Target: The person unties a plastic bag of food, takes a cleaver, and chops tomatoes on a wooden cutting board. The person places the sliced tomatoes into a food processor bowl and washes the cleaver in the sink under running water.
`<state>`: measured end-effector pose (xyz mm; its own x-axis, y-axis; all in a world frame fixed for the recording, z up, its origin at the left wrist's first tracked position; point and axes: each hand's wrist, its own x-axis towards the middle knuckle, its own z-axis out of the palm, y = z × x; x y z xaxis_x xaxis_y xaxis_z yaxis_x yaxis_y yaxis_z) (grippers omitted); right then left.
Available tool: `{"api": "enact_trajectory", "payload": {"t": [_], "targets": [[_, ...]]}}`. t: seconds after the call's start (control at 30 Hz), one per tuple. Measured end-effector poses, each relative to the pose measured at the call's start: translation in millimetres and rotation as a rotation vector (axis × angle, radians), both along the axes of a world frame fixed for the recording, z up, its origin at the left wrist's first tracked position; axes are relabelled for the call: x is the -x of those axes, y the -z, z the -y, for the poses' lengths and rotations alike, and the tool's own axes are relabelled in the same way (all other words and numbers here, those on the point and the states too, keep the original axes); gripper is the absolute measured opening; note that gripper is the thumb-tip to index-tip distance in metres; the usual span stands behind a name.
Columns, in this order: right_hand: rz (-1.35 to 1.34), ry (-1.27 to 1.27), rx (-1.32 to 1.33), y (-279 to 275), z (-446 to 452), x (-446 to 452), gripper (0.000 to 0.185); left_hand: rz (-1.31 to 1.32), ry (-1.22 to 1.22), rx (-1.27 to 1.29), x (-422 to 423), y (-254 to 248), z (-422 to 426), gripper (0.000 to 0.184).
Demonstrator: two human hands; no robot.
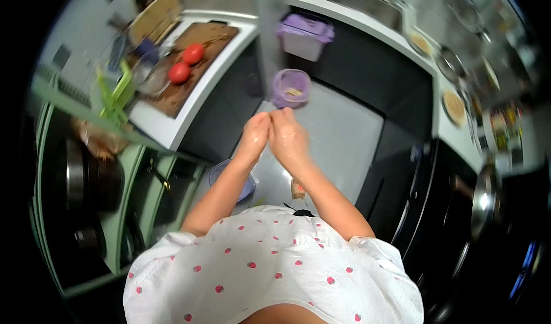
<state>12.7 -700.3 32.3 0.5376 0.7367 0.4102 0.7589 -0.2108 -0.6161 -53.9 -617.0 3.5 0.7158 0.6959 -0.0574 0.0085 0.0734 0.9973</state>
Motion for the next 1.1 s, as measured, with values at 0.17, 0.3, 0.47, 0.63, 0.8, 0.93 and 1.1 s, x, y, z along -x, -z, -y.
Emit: {"api": "enact_trajectory", "payload": {"t": [0.17, 0.3, 0.47, 0.63, 0.8, 0.93, 1.1], "targets": [[0.001, -0.196, -0.03, -13.3, -49.9, -61.9, 0.012, -0.052, -0.2, -0.018, -50.1, 11.8, -49.6, 0.022], [-0.06, -0.379, 0.034, -14.3, -91.3, -87.3, 0.016, -0.135, -0.356, -0.082, -54.9, 21.1, -83.8, 0.023], [-0.165, -0.545, 0.112, -1.6, -147.5, -100.0, 0.02, -0.341, -0.615, -0.313, -46.8, 31.5, -148.6, 0.018], [-0.157, -0.624, 0.199, -1.2, -209.4, -107.2, 0.021, -0.396, -0.781, -0.511, -38.3, 17.8, -223.8, 0.029], [-0.101, -0.716, 0.178, 0.2, -278.4, -104.1, 0.02, -0.527, -0.802, -0.602, -33.7, 14.9, -288.3, 0.043], [-0.135, -0.741, 0.215, 21.4, -319.6, -117.1, 0.021, -0.588, -0.804, -0.592, -43.2, 24.2, -317.8, 0.055], [-0.17, -0.729, 0.281, 34.2, -380.3, -142.3, 0.023, -0.621, -0.863, -0.67, -52.1, 48.4, -349.2, 0.065]]}}
